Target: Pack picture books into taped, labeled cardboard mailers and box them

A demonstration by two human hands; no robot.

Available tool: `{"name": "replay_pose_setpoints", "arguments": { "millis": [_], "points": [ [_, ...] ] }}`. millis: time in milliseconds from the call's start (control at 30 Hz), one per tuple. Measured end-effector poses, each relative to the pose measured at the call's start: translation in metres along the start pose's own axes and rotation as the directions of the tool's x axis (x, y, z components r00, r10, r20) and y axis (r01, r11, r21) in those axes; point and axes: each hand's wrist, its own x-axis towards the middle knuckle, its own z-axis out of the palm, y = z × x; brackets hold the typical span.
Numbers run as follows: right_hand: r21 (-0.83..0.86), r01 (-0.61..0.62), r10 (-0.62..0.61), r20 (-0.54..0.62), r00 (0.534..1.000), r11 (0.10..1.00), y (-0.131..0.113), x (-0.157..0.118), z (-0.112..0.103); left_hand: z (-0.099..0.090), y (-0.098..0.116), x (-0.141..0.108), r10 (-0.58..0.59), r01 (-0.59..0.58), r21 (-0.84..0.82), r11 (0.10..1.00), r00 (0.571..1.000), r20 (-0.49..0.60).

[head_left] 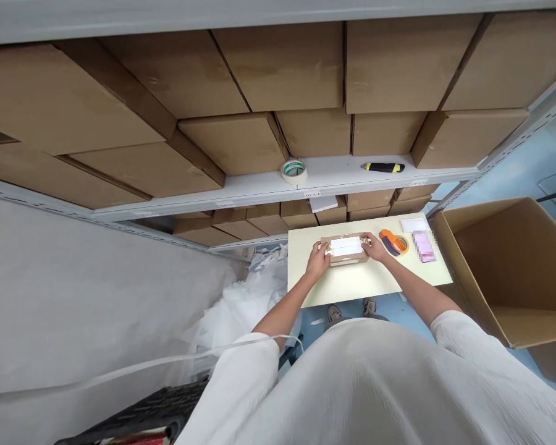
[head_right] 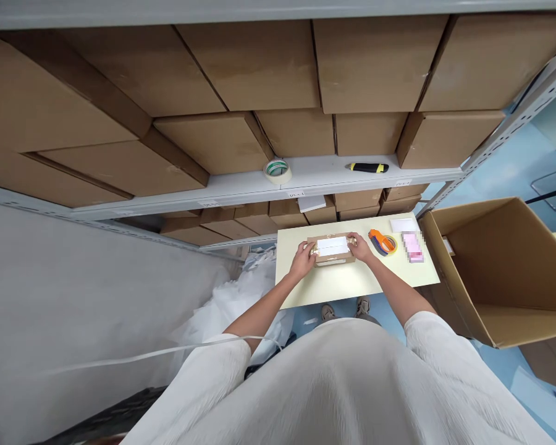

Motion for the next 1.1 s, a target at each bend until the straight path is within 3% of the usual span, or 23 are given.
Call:
{"name": "replay_pose_setpoints", "arguments": {
  "millis": [133, 233, 367, 500, 633, 800, 1100],
  "points": [
    [-0.011, -0.004, 0.004, -0.010, 1.000, 1.000, 0.004, 0.000, 0.006, -0.003, 0.021, -0.006, 0.077, -0.073, 0.166, 0.983, 0.997, -0.016],
    [-0.001, 0.026, -0.026, 0.006, 1.000, 1.000, 0.004, 0.001, 0.006, 0.003, 0.044, -0.003, 0.230, -0.244, 0.198, 0.950, 0.969, 0.091],
    [0.068, -0.022, 0.025, -0.031, 0.999, 0.997, 0.016, -0.001, -0.005, 0.016, 0.062, 0.001, 0.267, -0.327, 0.262, 0.908, 0.933, 0.241],
    [-0.114, -0.237, 0.206, -0.234, 0.950, 0.965, 0.049, -0.008, -0.034, 0.020, 0.063, -0.001, 0.268, -0.344, 0.355, 0.869, 0.932, 0.245],
    [-0.370, -0.348, 0.250, -0.287, 0.925, 0.861, 0.084, -0.013, -0.059, 0.019, 0.063, 0.000, 0.253, -0.325, 0.373, 0.869, 0.940, 0.228],
    [-0.451, -0.381, 0.305, -0.236, 0.923, 0.807, 0.105, -0.011, -0.063, 0.020, 0.064, 0.001, 0.224, -0.297, 0.364, 0.883, 0.947, 0.231],
    [-0.433, -0.311, 0.250, -0.193, 0.949, 0.846, 0.120, -0.008, -0.051, 0.025, 0.064, 0.000, 0.175, -0.241, 0.334, 0.911, 0.960, 0.218]
  ]
}}
